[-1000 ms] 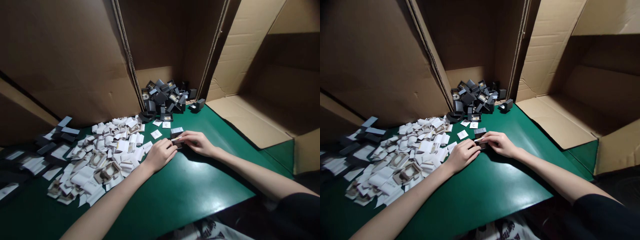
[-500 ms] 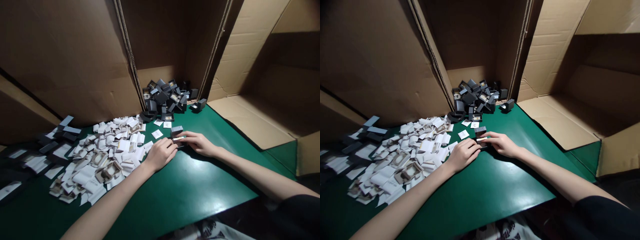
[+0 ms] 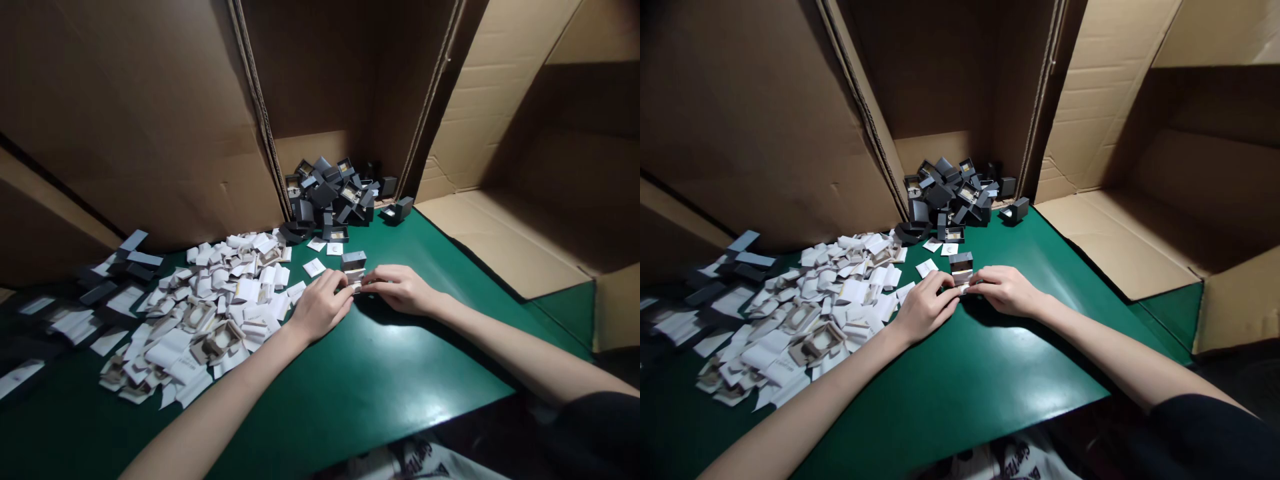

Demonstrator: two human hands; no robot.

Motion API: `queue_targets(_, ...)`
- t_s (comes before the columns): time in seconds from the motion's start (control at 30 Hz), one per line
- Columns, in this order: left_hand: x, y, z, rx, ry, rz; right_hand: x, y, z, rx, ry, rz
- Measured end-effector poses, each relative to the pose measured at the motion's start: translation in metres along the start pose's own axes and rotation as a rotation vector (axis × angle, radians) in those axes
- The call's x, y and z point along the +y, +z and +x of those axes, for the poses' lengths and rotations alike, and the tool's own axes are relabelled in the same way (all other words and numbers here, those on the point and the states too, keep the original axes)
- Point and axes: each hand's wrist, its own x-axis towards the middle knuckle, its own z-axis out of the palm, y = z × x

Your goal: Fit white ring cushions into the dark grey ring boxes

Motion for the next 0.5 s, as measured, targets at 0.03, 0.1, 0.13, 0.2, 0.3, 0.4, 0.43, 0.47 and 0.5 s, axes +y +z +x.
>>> queue_targets(0.03, 0.0002, 0.0000, 0.0000, 0.011, 0.009, 0.003, 0.0003, 0.0012, -0.0003, -0.019, -0.001, 0.004)
queue_targets(0.1, 0.0003, 0.0008, -0.0003, 0.022, 0.043, -0.002, 0.0014, 0.0037, -0.0011, -0.027, 0.023, -0.026)
queue_targets(0.13, 0.0002, 0.0015, -0.0006, 0.026, 0.063, -0.007, 0.0021, 0.0048, -0.0014, -0.027, 0.034, -0.054)
queue_targets(0.2, -0.0001, 0.0031, -0.0013, 0.034, 0.090, -0.015, 0.0030, 0.0062, -0.0014, -0.030, 0.040, -0.118)
queue_targets(0.3, -0.0007, 0.0047, -0.0020, 0.029, 0.089, -0.014, 0.0025, 0.0072, -0.0002, -0.065, 0.027, -0.195)
queue_targets(0.4, -0.0007, 0.0048, -0.0014, 0.001, 0.084, -0.010, 0.0000, 0.0076, 0.0016, -0.097, 0.031, -0.251)
queue_targets(0.43, -0.0006, 0.0046, -0.0010, -0.010, 0.086, -0.010, -0.0010, 0.0077, 0.0020, -0.105, 0.036, -0.268)
queue_targets(0.47, -0.0004, 0.0043, -0.0005, -0.022, 0.089, -0.010, -0.0021, 0.0079, 0.0022, -0.115, 0.044, -0.285)
queue_targets(0.5, -0.0002, 0.0040, 0.0000, -0.033, 0.090, -0.011, -0.0032, 0.0081, 0.0023, -0.122, 0.053, -0.302)
